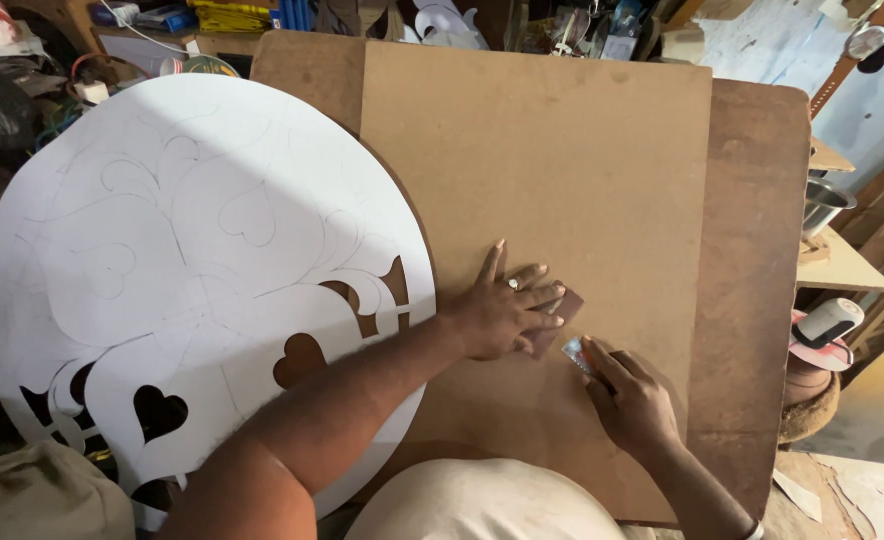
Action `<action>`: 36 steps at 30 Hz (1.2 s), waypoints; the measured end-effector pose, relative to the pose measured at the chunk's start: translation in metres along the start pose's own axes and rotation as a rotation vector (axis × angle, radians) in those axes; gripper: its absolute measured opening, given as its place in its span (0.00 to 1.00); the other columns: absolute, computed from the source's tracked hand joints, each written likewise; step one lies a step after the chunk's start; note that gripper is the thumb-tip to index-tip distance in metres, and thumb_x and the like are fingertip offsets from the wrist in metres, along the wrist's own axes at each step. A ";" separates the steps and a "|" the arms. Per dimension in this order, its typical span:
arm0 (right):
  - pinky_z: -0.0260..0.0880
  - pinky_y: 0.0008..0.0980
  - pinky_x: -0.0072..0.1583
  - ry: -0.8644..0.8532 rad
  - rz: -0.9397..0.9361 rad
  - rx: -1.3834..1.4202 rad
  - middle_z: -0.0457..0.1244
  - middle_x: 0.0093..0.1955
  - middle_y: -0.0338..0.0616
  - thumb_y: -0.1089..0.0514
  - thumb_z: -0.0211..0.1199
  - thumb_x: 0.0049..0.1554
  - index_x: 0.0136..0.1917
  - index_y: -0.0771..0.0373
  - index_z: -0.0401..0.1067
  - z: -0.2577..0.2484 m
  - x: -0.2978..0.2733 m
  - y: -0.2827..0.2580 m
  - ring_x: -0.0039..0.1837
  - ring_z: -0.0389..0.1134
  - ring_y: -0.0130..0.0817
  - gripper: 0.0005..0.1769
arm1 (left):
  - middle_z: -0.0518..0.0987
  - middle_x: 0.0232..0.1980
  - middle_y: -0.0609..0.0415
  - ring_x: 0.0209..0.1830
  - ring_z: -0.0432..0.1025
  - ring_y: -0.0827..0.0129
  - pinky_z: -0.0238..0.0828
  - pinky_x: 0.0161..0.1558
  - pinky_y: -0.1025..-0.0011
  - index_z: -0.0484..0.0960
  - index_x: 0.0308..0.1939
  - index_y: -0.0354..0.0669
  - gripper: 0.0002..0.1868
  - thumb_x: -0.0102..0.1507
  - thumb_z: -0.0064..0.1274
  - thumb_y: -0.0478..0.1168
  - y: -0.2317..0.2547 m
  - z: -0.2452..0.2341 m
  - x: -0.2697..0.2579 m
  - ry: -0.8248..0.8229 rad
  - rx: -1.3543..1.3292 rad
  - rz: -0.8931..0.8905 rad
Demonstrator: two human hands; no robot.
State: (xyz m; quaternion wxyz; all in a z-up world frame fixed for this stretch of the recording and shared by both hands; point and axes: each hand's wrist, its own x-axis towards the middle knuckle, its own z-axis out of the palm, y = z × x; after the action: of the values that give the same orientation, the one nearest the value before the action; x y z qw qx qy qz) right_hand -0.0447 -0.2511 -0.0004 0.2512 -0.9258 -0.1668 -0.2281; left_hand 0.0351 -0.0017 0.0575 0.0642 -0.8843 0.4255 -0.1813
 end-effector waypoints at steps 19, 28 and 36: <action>0.72 0.45 0.49 0.031 -0.202 -0.183 0.67 0.47 0.42 0.58 0.66 0.53 0.62 0.52 0.75 -0.004 0.020 -0.019 0.48 0.70 0.46 0.22 | 0.49 0.83 0.70 0.85 0.35 0.63 0.16 0.75 0.28 0.66 0.73 0.69 0.35 0.61 0.56 0.57 -0.002 -0.044 0.010 -0.260 -0.127 -0.056; 0.72 0.44 0.48 0.070 -0.207 -0.222 0.65 0.45 0.42 0.59 0.66 0.55 0.63 0.48 0.76 0.002 0.021 -0.023 0.48 0.70 0.43 0.22 | 0.50 0.82 0.71 0.84 0.35 0.63 0.13 0.74 0.29 0.65 0.73 0.70 0.31 0.64 0.51 0.56 -0.009 -0.023 0.012 -0.214 -0.145 -0.041; 0.70 0.46 0.46 0.071 -0.181 -0.279 0.64 0.48 0.45 0.58 0.67 0.56 0.63 0.45 0.77 0.007 0.018 -0.025 0.49 0.69 0.46 0.21 | 0.57 0.80 0.68 0.83 0.41 0.61 0.17 0.74 0.29 0.73 0.69 0.67 0.27 0.65 0.53 0.55 -0.011 -0.003 0.011 -0.062 -0.164 -0.017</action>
State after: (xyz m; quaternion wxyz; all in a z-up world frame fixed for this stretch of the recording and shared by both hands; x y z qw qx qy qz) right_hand -0.0378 -0.2233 0.0130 0.1046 -0.9242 -0.2072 -0.3034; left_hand 0.0480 -0.0031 0.0664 0.0033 -0.8954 0.4290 -0.1188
